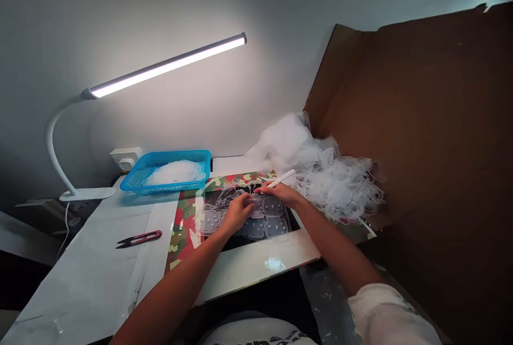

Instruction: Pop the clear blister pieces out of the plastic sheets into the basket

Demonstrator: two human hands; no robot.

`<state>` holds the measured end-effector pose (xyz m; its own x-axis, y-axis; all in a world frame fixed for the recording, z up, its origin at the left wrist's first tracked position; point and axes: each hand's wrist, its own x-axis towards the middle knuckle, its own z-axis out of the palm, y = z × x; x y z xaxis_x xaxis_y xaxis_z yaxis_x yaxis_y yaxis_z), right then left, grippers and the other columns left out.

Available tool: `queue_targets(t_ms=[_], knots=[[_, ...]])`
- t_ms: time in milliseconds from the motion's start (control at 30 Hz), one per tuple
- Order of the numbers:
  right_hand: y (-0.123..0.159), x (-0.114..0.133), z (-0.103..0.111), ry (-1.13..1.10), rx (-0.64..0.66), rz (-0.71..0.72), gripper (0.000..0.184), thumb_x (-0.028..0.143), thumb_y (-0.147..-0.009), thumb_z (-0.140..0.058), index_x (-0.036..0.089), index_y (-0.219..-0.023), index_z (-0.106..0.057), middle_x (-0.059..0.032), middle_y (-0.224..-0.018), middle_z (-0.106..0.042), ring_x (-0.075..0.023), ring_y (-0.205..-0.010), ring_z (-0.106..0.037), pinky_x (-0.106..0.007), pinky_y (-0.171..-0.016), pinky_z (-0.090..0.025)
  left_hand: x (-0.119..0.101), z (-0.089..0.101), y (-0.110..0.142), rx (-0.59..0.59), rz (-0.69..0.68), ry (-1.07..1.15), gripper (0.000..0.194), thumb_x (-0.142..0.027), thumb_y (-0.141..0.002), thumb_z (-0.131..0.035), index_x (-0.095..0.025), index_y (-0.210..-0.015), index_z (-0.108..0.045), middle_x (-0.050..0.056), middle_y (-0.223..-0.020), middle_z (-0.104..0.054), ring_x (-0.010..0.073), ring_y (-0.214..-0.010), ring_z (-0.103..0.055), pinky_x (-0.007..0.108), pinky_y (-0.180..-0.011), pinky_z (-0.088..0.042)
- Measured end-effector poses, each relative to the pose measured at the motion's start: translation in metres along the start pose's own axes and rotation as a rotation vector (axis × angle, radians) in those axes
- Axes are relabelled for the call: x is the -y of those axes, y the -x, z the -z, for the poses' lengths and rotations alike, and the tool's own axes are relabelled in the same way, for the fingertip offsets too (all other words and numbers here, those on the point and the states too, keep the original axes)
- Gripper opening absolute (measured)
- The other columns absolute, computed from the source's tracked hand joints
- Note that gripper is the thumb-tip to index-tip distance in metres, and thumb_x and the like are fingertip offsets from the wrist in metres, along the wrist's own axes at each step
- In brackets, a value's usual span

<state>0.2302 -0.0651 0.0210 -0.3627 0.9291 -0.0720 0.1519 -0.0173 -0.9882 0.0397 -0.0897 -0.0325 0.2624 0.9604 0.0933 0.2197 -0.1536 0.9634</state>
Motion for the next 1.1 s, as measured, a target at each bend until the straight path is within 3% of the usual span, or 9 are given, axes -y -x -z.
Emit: queue_targets(t_ms=[67, 200, 433, 833, 900, 1000, 1100], knots=[[-0.009, 0.002, -0.001, 0.021, 0.063, -0.035, 0.038, 0.047, -0.062, -0.074, 0.019, -0.060, -0.048, 0.0018, -0.065, -0.060, -0.0135, -0.066, -0.052, -0.026, -0.063, -0.037, -0.002, 0.000, 0.001, -0.021, -0.037, -0.050, 0.012, -0.027, -0.075, -0.060, -0.018, -0.082, -0.061, -0.001, -0.072, -0.063, 0.0143, -0.066, -0.056, 0.023, -0.063, -0.041], [-0.020, -0.002, -0.006, 0.077, 0.046, -0.039, 0.035, 0.041, -0.058, -0.077, 0.018, -0.059, -0.050, 0.0057, -0.055, -0.049, -0.0102, -0.056, -0.041, -0.024, -0.055, -0.030, -0.006, -0.001, 0.001, -0.084, -0.081, -0.130, 0.011, -0.029, -0.076, -0.059, -0.018, -0.072, -0.058, -0.003, -0.064, -0.056, 0.0137, -0.062, -0.049, 0.023, -0.060, -0.034], [-0.046, -0.021, 0.003, 0.159, -0.199, 0.001, 0.039, 0.040, -0.058, -0.073, 0.020, -0.056, -0.039, 0.0080, -0.052, -0.040, -0.0100, -0.057, -0.036, -0.024, -0.055, -0.025, -0.003, -0.004, 0.003, -0.127, -0.142, -0.114, 0.017, -0.025, -0.077, -0.053, -0.020, -0.063, -0.044, -0.006, -0.058, -0.044, 0.0114, -0.059, -0.040, 0.022, -0.058, -0.029], [-0.046, -0.034, 0.015, 0.176, -0.295, 0.011, 0.038, 0.042, -0.061, -0.075, 0.021, -0.057, -0.044, 0.0063, -0.052, -0.043, -0.0122, -0.058, -0.041, -0.024, -0.055, -0.029, 0.000, 0.002, 0.009, -0.067, -0.156, 0.157, 0.016, -0.035, -0.086, -0.052, -0.021, -0.079, -0.051, 0.000, -0.079, -0.063, 0.0155, -0.073, -0.057, 0.025, -0.069, -0.043], [-0.039, -0.030, 0.023, 0.174, -0.242, 0.016, 0.038, 0.044, -0.061, -0.076, 0.020, -0.058, -0.047, 0.0040, -0.056, -0.052, -0.0136, -0.061, -0.048, -0.025, -0.057, -0.033, 0.000, 0.002, 0.009, -0.051, -0.131, 0.221, 0.021, -0.042, -0.087, -0.052, -0.021, -0.082, -0.048, 0.000, -0.078, -0.064, 0.0155, -0.070, -0.059, 0.026, -0.067, -0.045], [-0.018, -0.021, 0.042, 0.157, -0.186, 0.032, 0.036, 0.050, -0.068, -0.071, 0.020, -0.064, -0.052, -0.0033, -0.082, -0.068, -0.0172, -0.072, -0.058, -0.027, -0.063, -0.040, 0.001, 0.002, 0.008, -0.041, -0.083, 0.297, 0.031, -0.051, -0.088, -0.051, -0.022, -0.084, -0.044, 0.000, -0.076, -0.064, 0.0148, -0.062, -0.059, 0.026, -0.061, -0.047], [0.013, -0.020, 0.055, 0.177, -0.334, 0.133, 0.031, 0.046, -0.077, -0.065, 0.020, -0.065, -0.053, -0.0051, -0.101, -0.070, -0.0203, -0.092, -0.062, -0.032, -0.081, -0.043, 0.003, 0.002, 0.006, -0.047, -0.034, 0.321, 0.035, -0.056, -0.087, -0.052, -0.022, -0.085, -0.044, -0.001, -0.073, -0.061, 0.0141, -0.061, -0.058, 0.024, -0.059, -0.046]])
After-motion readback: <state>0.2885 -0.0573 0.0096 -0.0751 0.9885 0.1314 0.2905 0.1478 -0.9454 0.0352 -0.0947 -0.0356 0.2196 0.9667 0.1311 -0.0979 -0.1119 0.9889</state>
